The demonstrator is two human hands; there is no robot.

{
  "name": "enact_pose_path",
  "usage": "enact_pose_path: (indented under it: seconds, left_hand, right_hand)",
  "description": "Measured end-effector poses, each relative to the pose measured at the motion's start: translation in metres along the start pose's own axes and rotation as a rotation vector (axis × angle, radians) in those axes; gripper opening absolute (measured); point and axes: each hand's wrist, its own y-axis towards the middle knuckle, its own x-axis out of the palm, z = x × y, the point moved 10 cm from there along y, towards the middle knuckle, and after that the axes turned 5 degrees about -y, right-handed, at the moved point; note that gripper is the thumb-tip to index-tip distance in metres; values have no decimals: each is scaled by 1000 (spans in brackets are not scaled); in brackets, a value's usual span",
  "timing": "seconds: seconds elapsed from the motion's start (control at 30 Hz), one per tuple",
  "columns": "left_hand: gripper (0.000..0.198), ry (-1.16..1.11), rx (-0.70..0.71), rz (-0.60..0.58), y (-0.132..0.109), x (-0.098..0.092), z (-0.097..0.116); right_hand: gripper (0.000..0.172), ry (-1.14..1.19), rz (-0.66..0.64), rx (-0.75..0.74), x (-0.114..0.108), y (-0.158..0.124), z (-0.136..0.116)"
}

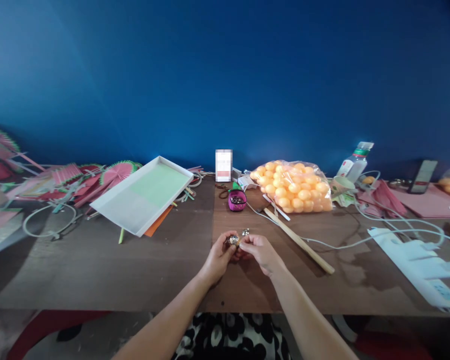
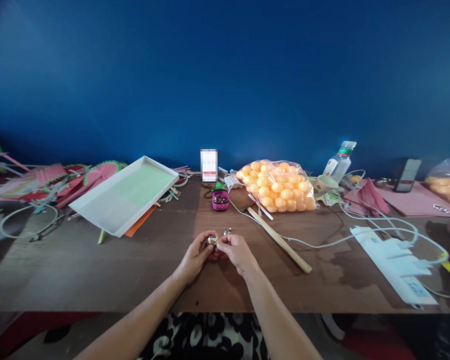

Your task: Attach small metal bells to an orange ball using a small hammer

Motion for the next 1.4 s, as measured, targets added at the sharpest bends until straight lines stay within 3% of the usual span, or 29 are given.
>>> enact_pose_path:
  seconds: [0.83, 1.4]
  left_hand:
    - [39, 89, 11, 64, 2, -9, -5]
    - [40, 101, -4, 45, 0, -3, -3]
  right_hand:
    - [15, -47, 33, -33, -1, 5, 3]
    - [19, -48, 100, -45, 2, -2, -5]
